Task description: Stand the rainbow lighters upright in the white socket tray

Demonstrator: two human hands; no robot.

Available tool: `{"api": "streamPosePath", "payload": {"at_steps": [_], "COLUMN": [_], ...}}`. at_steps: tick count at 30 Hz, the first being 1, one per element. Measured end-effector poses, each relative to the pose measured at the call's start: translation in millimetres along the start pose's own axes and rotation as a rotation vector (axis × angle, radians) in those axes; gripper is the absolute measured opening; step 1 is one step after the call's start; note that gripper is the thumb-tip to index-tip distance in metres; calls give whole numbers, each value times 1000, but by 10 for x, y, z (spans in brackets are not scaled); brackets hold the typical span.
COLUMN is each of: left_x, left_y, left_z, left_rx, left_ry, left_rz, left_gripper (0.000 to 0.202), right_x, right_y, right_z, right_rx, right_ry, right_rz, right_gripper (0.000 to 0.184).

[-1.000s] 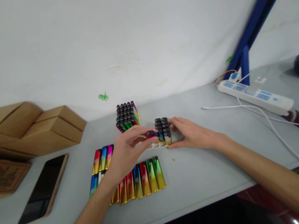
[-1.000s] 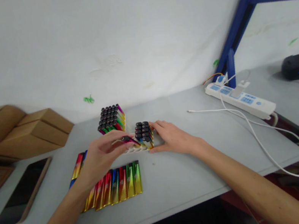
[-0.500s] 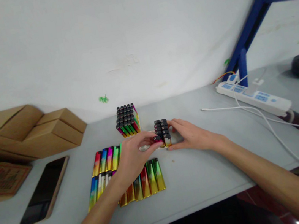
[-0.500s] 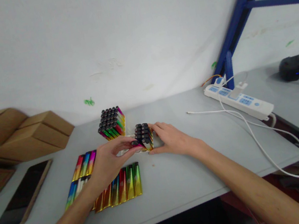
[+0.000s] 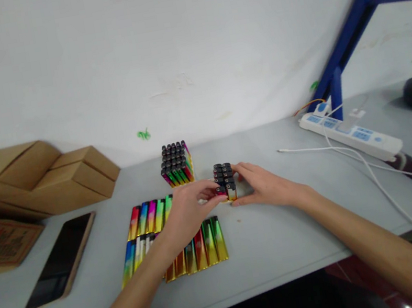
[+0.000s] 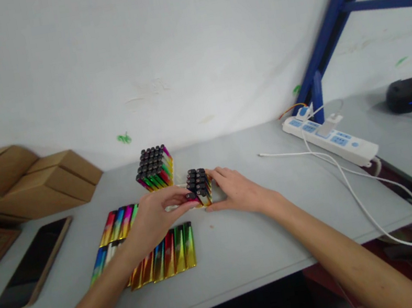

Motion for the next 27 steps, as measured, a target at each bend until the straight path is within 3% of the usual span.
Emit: {"api": "streamPosePath", "payload": {"at_steps": [6, 13, 15, 19, 24, 27], "left_x": [-144, -132, -74, 58, 17, 66], "left_y": [21, 85, 36, -237, -151, -46], "left_z": [-13, -6, -10, -7, -144, -271], "left_rx": [52, -41, -59, -56, -460, -524], "left_ry": [-128, -18, 18, 34, -14, 29], "left_rz": [-193, 82, 108, 170, 315, 411], "left_gripper": [41, 36, 33, 28, 34, 54], "right_x": [9, 53, 71, 140, 188, 196], "right_y": [-15, -2, -6, -32, -87, -104], "right_z": [-8, -10, -17, -34, -40, -42], "right_rx": [17, 19, 25, 38, 57, 57], "right_ry": [26, 42, 39, 63, 59, 65], "right_rz": [44, 47, 39, 4, 4, 8], "right_gripper": [87, 93, 93, 95, 95, 94]}}
Point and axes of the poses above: each hand's wrist, its own z-axis towards the middle knuckle, its own y-axis out of the palm, x = y × z, the point moved 8 cm from there along z, towards the middle knuckle, and after that the axes turned 1 degree about -x, right-handed, at the moved point
